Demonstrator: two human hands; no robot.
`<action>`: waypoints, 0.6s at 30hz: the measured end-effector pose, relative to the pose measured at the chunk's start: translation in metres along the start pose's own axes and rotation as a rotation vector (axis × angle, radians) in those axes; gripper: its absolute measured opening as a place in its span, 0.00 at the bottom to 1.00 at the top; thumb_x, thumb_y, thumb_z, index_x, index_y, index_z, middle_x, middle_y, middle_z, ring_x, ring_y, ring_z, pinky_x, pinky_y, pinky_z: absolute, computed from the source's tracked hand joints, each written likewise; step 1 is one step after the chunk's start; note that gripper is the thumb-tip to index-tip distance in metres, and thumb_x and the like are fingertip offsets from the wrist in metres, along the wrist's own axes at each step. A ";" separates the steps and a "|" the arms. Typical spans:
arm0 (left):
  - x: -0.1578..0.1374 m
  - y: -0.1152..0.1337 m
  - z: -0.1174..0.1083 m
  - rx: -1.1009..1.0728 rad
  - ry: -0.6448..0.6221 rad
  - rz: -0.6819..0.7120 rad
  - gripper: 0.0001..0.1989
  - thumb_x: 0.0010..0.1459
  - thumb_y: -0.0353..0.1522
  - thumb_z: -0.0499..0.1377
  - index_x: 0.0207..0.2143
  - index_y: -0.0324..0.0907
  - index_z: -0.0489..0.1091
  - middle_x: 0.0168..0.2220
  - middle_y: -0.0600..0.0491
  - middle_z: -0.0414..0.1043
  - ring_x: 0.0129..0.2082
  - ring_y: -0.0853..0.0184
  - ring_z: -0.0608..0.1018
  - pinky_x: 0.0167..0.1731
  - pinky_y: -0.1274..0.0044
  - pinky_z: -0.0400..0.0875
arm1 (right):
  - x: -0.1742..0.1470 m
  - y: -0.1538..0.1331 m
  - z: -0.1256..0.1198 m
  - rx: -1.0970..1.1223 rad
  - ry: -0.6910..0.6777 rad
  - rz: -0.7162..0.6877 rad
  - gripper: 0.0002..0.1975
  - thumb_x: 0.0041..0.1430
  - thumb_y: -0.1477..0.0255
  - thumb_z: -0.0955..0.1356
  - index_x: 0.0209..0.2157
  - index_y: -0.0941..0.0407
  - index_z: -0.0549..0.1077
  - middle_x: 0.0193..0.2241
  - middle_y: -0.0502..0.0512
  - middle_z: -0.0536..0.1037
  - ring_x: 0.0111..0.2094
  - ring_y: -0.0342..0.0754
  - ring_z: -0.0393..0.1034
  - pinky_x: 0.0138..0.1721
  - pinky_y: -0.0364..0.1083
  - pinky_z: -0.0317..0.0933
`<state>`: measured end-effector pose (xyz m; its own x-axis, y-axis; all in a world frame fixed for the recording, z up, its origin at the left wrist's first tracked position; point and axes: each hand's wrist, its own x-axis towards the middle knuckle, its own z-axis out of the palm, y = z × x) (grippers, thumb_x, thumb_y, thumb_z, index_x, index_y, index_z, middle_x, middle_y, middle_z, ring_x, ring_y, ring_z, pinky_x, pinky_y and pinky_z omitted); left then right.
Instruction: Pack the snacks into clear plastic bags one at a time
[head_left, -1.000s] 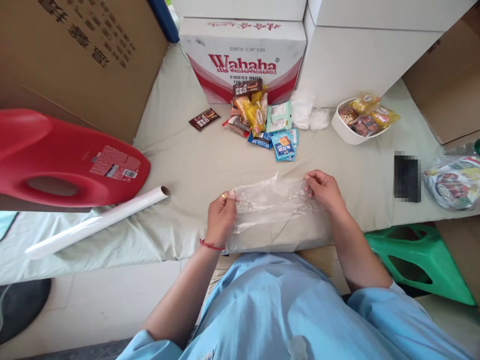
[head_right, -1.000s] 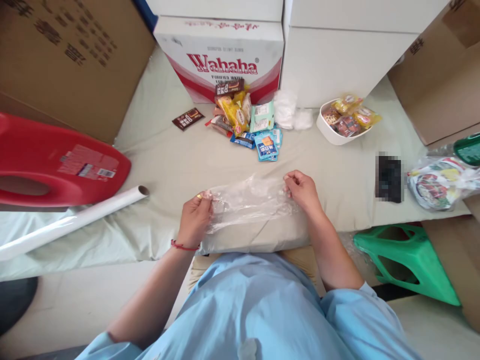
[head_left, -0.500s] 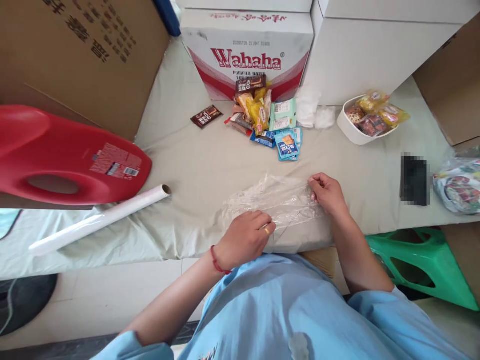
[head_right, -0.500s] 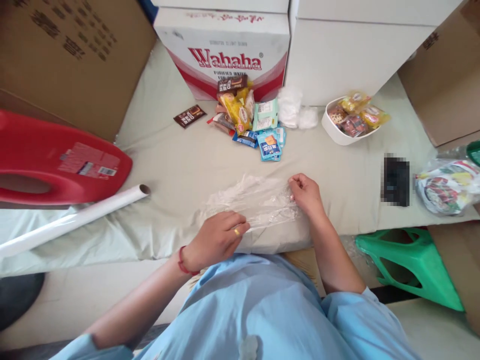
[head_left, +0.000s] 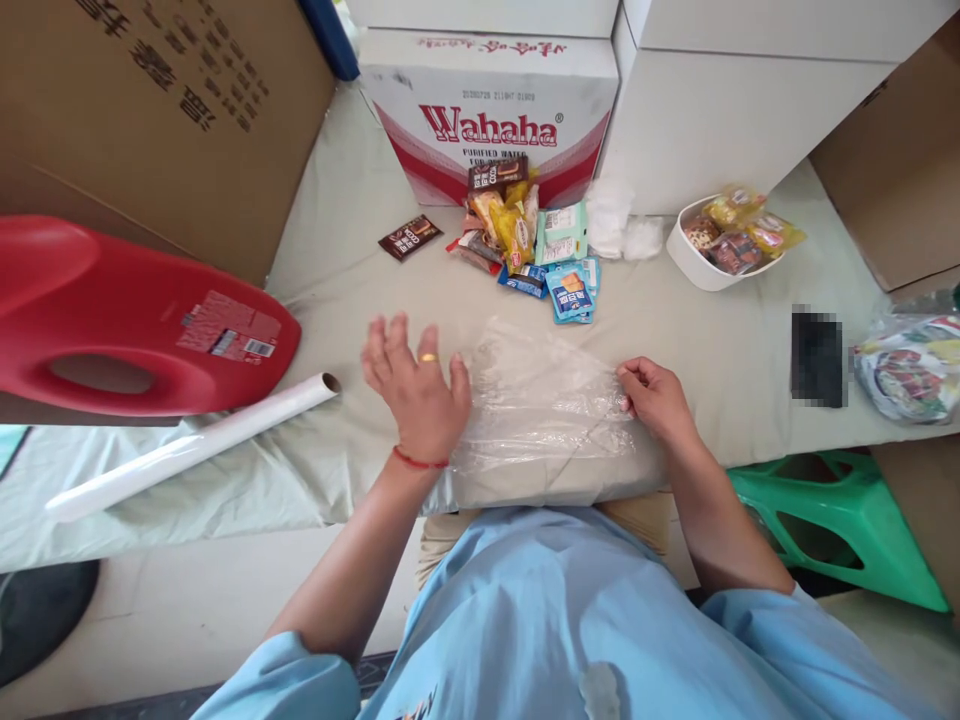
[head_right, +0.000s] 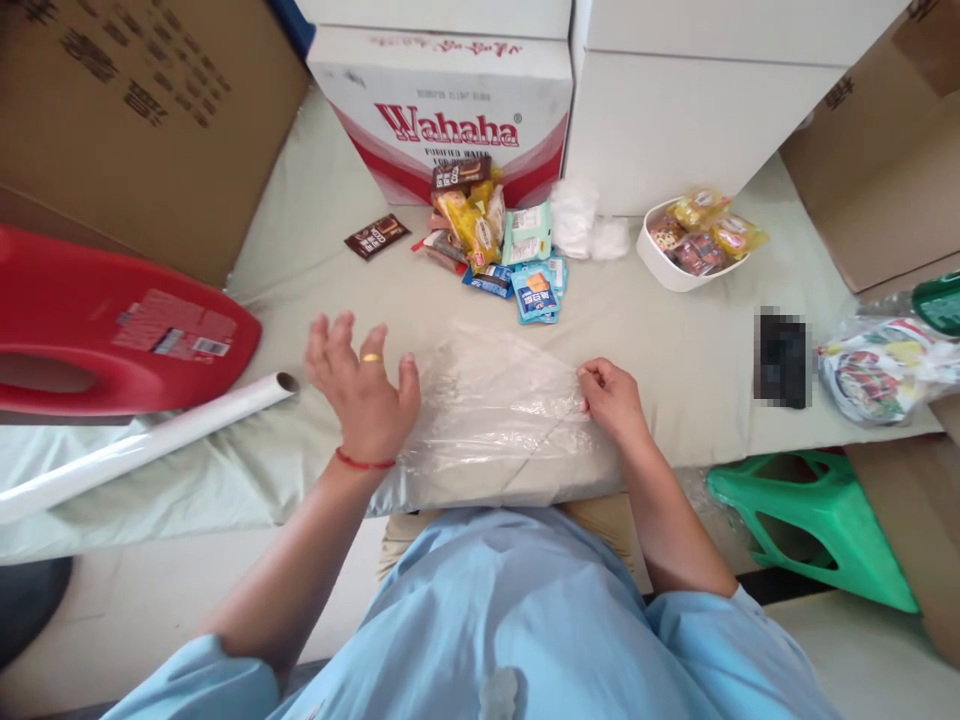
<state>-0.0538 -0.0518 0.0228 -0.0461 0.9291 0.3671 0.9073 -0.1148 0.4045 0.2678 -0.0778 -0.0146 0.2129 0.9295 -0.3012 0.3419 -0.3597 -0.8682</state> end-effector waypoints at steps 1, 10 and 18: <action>-0.005 0.003 0.000 -0.045 -0.026 0.100 0.20 0.68 0.36 0.55 0.58 0.41 0.72 0.68 0.38 0.66 0.74 0.50 0.59 0.72 0.53 0.48 | 0.000 -0.002 0.001 0.007 0.002 0.000 0.14 0.60 0.56 0.68 0.35 0.52 0.73 0.16 0.45 0.70 0.16 0.45 0.63 0.21 0.44 0.58; -0.020 -0.002 0.034 0.099 -0.435 0.167 0.28 0.73 0.42 0.46 0.72 0.46 0.60 0.75 0.41 0.52 0.76 0.51 0.55 0.70 0.43 0.36 | 0.006 -0.004 -0.011 0.112 0.211 0.007 0.17 0.58 0.54 0.69 0.39 0.52 0.71 0.22 0.46 0.70 0.21 0.46 0.66 0.20 0.45 0.59; -0.024 0.000 0.032 0.150 -0.477 0.187 0.30 0.74 0.44 0.43 0.73 0.47 0.56 0.76 0.44 0.49 0.76 0.53 0.53 0.70 0.42 0.35 | 0.011 -0.028 -0.012 -0.422 -0.082 -0.723 0.29 0.56 0.51 0.74 0.55 0.50 0.75 0.63 0.61 0.70 0.70 0.63 0.53 0.68 0.65 0.53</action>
<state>-0.0394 -0.0630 -0.0128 0.2854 0.9583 -0.0148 0.9332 -0.2744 0.2322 0.2714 -0.0582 0.0105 -0.2514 0.9399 0.2309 0.6856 0.3413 -0.6430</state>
